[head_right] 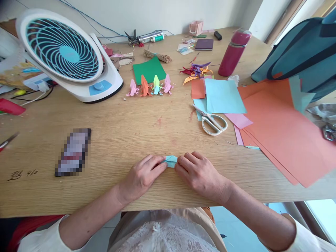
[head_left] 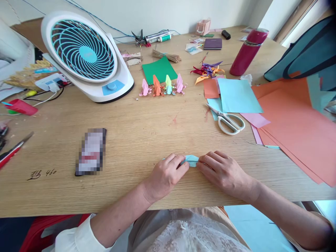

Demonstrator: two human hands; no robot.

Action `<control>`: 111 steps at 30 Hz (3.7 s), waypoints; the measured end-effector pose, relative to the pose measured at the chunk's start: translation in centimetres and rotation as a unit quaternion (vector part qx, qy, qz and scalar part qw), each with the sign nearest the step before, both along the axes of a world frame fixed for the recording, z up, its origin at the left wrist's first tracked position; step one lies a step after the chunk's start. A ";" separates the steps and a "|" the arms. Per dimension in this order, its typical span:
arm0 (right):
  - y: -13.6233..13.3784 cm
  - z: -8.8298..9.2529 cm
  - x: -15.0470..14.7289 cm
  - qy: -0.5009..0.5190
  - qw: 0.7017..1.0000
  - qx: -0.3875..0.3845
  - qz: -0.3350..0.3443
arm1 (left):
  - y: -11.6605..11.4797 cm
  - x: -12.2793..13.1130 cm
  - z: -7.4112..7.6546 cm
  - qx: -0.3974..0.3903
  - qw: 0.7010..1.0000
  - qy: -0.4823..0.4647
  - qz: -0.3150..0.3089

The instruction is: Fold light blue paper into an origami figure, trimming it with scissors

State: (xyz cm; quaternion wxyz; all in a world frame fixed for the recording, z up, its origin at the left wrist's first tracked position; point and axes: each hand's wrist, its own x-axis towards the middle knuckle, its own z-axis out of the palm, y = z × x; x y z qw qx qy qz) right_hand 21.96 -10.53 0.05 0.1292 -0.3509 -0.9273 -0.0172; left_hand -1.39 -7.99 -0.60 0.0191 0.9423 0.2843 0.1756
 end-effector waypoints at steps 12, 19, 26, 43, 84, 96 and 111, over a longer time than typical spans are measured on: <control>-0.1 -0.6 0.0 0.011 0.999 0.010 -0.028 | 0.2 1.2 -0.4 0.047 0.998 0.014 0.038; 0.5 -0.4 -1.0 0.064 0.997 -0.021 -0.042 | 0.0 1.3 -0.5 0.065 0.997 0.014 0.042; 0.8 -1.1 -1.1 0.090 0.996 -0.003 0.001 | 0.1 1.1 -0.8 0.032 0.999 -0.019 0.039; 0.1 -0.7 -1.2 0.051 0.998 0.016 0.031 | -0.5 0.5 -0.1 0.029 0.999 0.034 0.019; 1.3 -0.7 -1.2 0.084 0.996 0.007 -0.014 | 0.0 1.3 1.0 -0.038 0.997 0.033 0.060; -1.2 -0.3 1.6 0.105 0.991 -0.014 -0.085 | 0.1 1.4 0.6 0.044 0.997 0.038 0.044; -1.7 -0.7 0.4 0.091 0.988 -0.033 -0.124 | 0.3 1.3 1.0 0.054 0.998 0.020 0.020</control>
